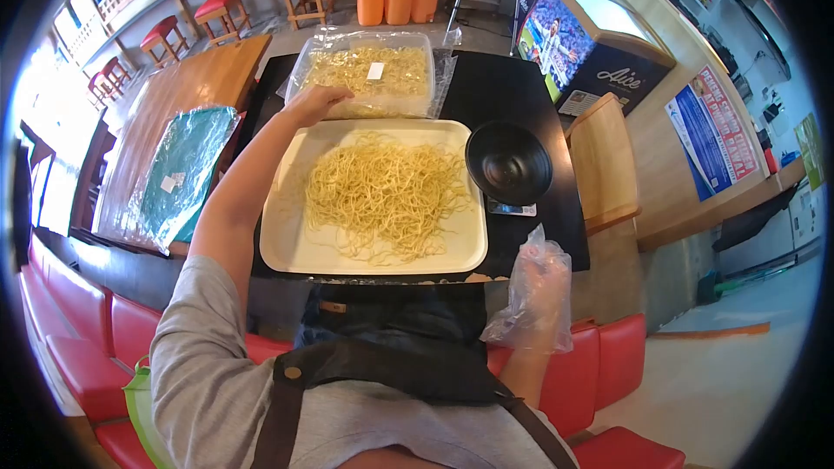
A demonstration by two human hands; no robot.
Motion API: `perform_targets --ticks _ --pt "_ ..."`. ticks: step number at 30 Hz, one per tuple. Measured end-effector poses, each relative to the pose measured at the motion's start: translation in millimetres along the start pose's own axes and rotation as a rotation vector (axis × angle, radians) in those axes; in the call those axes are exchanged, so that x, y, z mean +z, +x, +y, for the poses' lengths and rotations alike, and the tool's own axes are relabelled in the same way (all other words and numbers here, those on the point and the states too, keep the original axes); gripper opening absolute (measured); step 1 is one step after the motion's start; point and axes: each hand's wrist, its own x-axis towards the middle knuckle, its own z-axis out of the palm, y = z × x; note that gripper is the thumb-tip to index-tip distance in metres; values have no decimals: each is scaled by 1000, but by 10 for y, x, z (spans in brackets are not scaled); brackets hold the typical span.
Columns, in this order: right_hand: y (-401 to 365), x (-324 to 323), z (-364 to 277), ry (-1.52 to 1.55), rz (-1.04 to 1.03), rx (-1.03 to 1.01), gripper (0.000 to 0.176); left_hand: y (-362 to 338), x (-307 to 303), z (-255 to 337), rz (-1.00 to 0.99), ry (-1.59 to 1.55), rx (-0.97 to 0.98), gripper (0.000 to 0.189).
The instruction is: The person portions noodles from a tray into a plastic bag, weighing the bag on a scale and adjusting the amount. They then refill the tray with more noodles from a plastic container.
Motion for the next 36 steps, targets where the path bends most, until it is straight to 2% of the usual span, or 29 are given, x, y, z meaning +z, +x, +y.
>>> perform_targets --ticks 1,3,4,6,11,13,14,16,18,19,21,22,23,24,25,26,29,30,32,33,34,35,36 --pt "-10 19 -70 0 7 1 18 -19 -27 53 0 1 7 27" --pt "-37 38 -238 86 -52 201 18 -48 -77 154 7 162 -84 25" --pt "-50 33 -304 77 -64 202 17 -55 -86 182 9 162 -82 25" --pt "-51 21 -167 14 -74 169 17 -58 -95 242 -47 475 -24 19" --pt "-46 24 92 -24 -82 85 16 9 -22 533 -90 627 -29 14" --pt "-32 33 -2 29 -82 60 13 -26 -148 676 -83 576 -30 28" --pt "-17 59 -116 27 -77 58 13 -18 -215 679 -79 575 -26 28" --pt "123 167 -381 14 -59 -136 12 13 -432 603 182 293 -260 42" --pt "477 187 -405 74 -220 -350 13 124 -516 244 307 242 -464 52" --pt "684 184 -632 -143 -137 -657 12 181 -468 -42 317 321 -578 60" --pt "1066 391 -1041 -46 -52 -468 14 94 -482 -120 293 432 -870 63" --pt "1506 543 -941 -125 -99 -675 20 59 -519 -77 297 430 -868 63" --pt "1571 646 -1305 -238 -116 -402 27 15 -602 -10 192 361 -903 61" --pt "1833 731 -1427 -491 -214 -503 33 -27 -651 31 89 289 -936 59" --pt "2187 924 -1438 -794 -421 -541 53 -54 -625 21 99 286 -937 59" --pt "2103 991 -1659 -595 -371 -119 49 -72 -563 -18 134 277 -917 52" --pt "2890 2089 -286 420 -403 87 22 -130 -431 -74 210 230 -857 39" --pt "3167 2202 -138 419 -410 79 22 -137 -315 -210 263 189 -786 37" --pt "3531 2328 -73 -469 -753 -952 17 -172 -242 -262 308 115 -751 39" --pt "3573 2371 -79 -462 -760 -951 17 -201 -239 -253 307 115 -744 41" --pt "3531 2337 -190 24 -735 -628 17 -238 -244 -284 297 119 -750 41" --pt "3507 2351 -222 489 -667 -277 16 -277 -253 -305 355 6 -667 42" --pt "3499 2446 -296 572 -479 -433 17 -314 -249 -319 410 -109 -583 43"
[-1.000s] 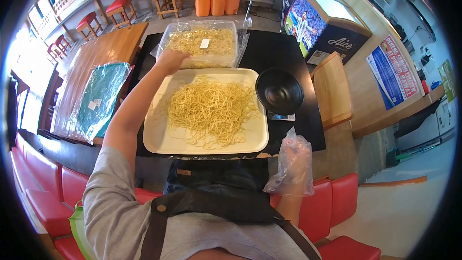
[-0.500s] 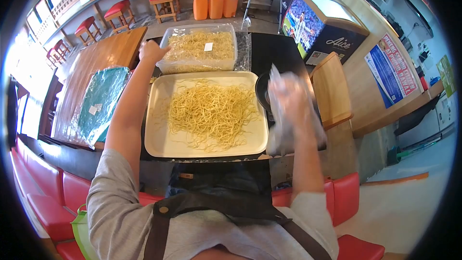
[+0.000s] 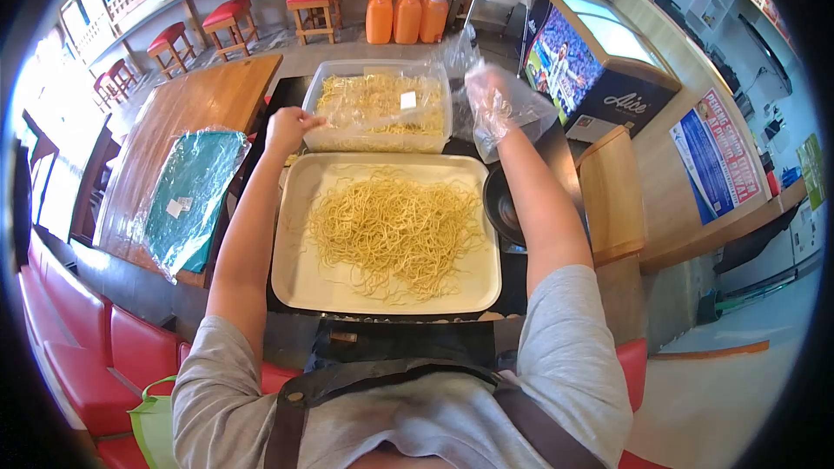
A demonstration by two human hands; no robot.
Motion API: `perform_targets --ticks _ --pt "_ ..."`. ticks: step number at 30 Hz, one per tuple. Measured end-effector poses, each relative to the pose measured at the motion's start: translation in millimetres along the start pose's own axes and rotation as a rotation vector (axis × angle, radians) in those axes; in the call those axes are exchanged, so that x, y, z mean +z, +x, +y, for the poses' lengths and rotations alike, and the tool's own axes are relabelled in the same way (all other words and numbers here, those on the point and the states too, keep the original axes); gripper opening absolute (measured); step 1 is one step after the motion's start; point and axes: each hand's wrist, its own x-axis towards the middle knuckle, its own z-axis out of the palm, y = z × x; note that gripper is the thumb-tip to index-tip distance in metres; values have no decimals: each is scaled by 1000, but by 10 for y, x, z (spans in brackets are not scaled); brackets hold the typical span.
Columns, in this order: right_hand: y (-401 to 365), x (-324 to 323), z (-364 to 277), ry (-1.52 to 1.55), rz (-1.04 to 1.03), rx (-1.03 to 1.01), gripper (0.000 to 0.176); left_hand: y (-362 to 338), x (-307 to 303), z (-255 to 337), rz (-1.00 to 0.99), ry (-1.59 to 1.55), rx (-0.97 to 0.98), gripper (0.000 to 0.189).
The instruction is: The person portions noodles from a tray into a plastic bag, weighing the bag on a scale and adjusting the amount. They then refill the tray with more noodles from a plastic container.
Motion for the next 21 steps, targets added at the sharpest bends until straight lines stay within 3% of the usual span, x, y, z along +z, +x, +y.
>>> perform_targets --ticks 2,3,5,6,7,9,10,11,13,14,17,21 --pt "42 -5 44 -134 167 -362 25 -90 -110 115 121 -162 -5 37" --pt "57 16 80 -138 168 -354 25 -120 -143 147 188 -231 -10 36" --pt "158 51 234 601 100 -21 25 -159 -157 171 239 -251 -10 31" --pt "-19 219 241 606 230 -118 24 -131 -131 130 265 -246 -44 29" --pt "10 179 244 603 226 -118 24 -92 -95 64 292 -240 -78 28" --pt "179 70 318 -718 -254 12 28 -10 -20 -66 278 -209 -104 27" --pt "269 243 631 -1045 -126 119 32 22 6 -115 250 -158 -122 28" --pt "252 333 529 -1045 -125 114 32 58 32 -167 221 -106 -141 29" --pt "70 428 282 -965 170 452 37 139 30 -220 216 -71 -122 28" --pt "0 474 171 -796 255 513 39 162 0 -212 176 -26 -145 27" --pt "-92 495 -97 -938 72 465 41 265 -29 -265 122 33 -162 26" --pt "-29 545 -184 -1040 54 551 39 322 -151 -172 -7 96 -251 23"
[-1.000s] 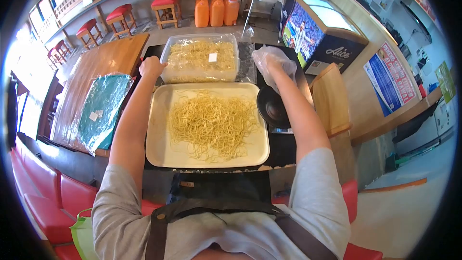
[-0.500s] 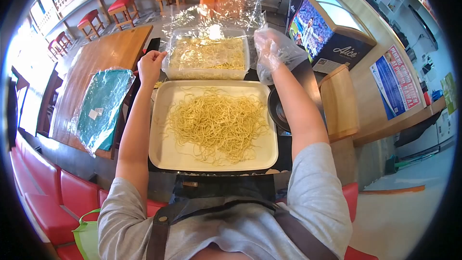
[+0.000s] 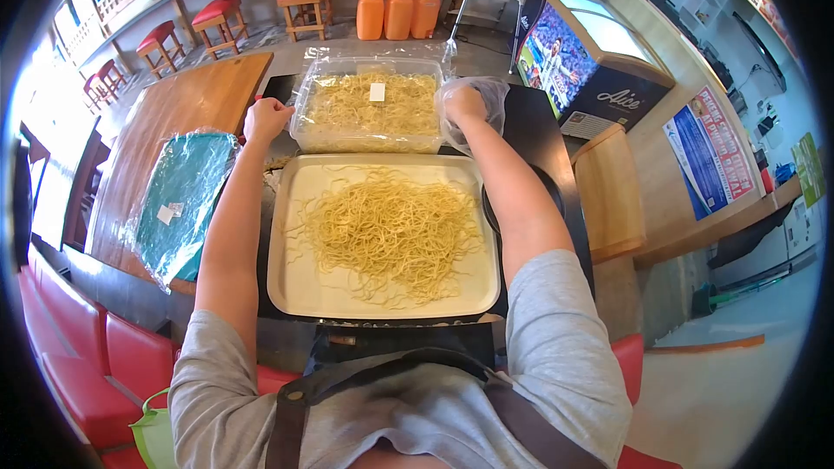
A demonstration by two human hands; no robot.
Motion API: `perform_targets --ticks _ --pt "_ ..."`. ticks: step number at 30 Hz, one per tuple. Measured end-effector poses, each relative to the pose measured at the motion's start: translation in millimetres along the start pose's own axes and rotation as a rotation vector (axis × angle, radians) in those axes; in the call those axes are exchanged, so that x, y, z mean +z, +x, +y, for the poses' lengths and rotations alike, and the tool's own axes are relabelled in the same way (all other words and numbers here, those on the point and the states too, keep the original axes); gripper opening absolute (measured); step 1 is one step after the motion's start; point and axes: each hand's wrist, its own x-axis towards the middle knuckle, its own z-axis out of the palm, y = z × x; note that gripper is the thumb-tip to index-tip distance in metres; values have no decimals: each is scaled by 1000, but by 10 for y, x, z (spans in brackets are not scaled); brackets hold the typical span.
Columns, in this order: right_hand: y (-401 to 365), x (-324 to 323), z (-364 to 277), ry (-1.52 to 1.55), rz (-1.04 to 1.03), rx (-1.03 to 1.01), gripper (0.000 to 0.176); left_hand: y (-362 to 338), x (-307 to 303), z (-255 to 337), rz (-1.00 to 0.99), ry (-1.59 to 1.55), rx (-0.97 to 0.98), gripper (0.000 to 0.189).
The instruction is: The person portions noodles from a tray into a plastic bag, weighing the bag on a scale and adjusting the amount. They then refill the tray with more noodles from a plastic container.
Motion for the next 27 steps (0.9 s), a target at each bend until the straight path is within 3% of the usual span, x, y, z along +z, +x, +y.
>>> perform_targets --ticks 3,5,8,9,10,11,13,14,16,18,20,21,23,26,27 --pt "-94 -211 -152 22 -17 13 40 -65 -48 67 11 43 -32 34" --pt "69 -250 -153 -153 71 -280 36 -161 -123 80 11 75 -56 40" --pt "48 -628 -96 -190 271 -499 27 -248 -282 90 88 176 -20 59" --pt "26 -749 -60 -62 351 -596 29 -358 -356 120 144 140 -4 55" --pt "-50 -884 -101 -118 469 -566 34 -483 -399 130 202 105 13 51" --pt "-261 -1125 -193 -120 344 -619 31 -574 -370 55 186 118 6 51" --pt "-658 -1044 -316 359 275 -612 20 -716 -319 -73 396 -271 265 41" --pt "-827 -944 -383 558 288 -662 19 -847 -306 -97 396 -270 263 41" --pt "-1385 -938 -344 740 -141 -1069 18 -1269 -248 -221 414 -447 231 33" --pt "-2254 -1162 -648 308 -71 -1254 20 -1631 -188 -377 448 -361 177 35" --pt "-2460 -713 -604 987 -698 -692 20 -1849 -51 -591 425 -342 83 35" --pt "-2507 -534 -639 983 -694 -696 20 -1915 -4 -684 399 -322 -13 36" --pt "-2599 -290 -763 494 -321 -973 17 -1990 -3 -817 374 -299 -16 37" --pt "-2640 -125 -922 374 -478 -828 22 -2040 -33 -1019 309 -245 -20 38" --pt "-2443 94 -920 134 -384 -1091 29 -2076 -29 -1088 321 -177 -13 37"
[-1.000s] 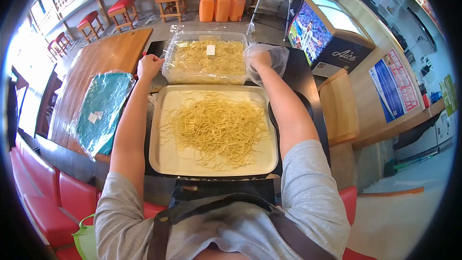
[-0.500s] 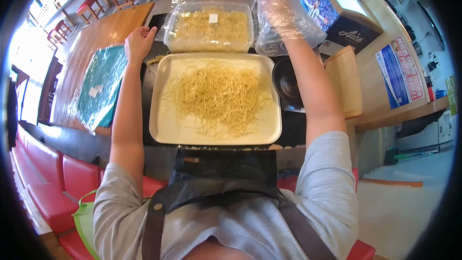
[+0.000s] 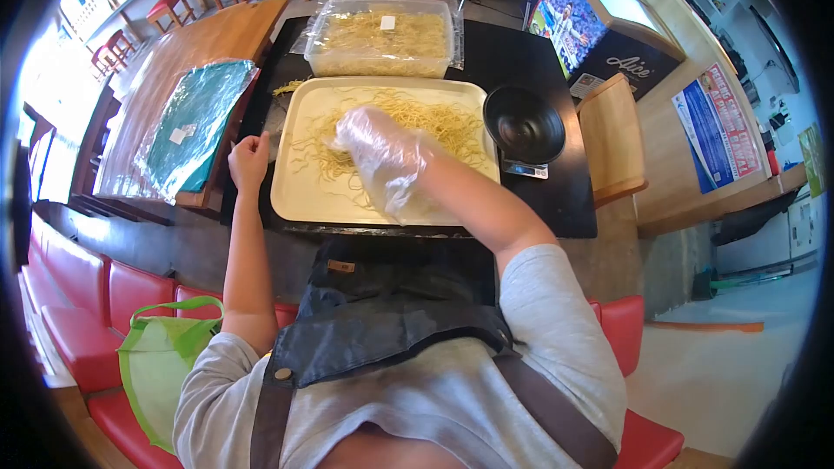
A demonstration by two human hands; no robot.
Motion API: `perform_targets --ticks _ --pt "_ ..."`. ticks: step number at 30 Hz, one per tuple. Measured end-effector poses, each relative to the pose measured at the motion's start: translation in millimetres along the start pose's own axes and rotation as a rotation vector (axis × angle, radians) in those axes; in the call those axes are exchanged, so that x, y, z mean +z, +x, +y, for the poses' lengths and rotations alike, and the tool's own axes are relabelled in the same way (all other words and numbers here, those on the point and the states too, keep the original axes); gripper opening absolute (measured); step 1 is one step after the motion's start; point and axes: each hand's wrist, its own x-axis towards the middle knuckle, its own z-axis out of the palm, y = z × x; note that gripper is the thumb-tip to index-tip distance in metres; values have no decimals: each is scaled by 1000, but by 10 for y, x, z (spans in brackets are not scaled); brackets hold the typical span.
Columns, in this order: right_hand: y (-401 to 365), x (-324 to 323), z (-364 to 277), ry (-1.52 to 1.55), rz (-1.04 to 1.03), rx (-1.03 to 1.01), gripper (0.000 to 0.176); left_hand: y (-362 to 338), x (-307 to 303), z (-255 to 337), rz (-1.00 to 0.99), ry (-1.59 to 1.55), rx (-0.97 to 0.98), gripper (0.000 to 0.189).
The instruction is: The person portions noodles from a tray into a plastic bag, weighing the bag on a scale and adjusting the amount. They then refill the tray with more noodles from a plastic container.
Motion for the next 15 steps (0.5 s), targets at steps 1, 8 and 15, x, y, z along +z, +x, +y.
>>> perform_targets --ticks 1,8,15 --pt "40 -14 115 4 0 -9 29 -30 -10 -94 10 69 17 37" --pt "-6 -1413 -40 392 53 93 11 -75 3 -301 90 -64 -42 30" --pt "217 -2414 -108 322 135 138 20 -78 2 -297 100 -130 -30 29"
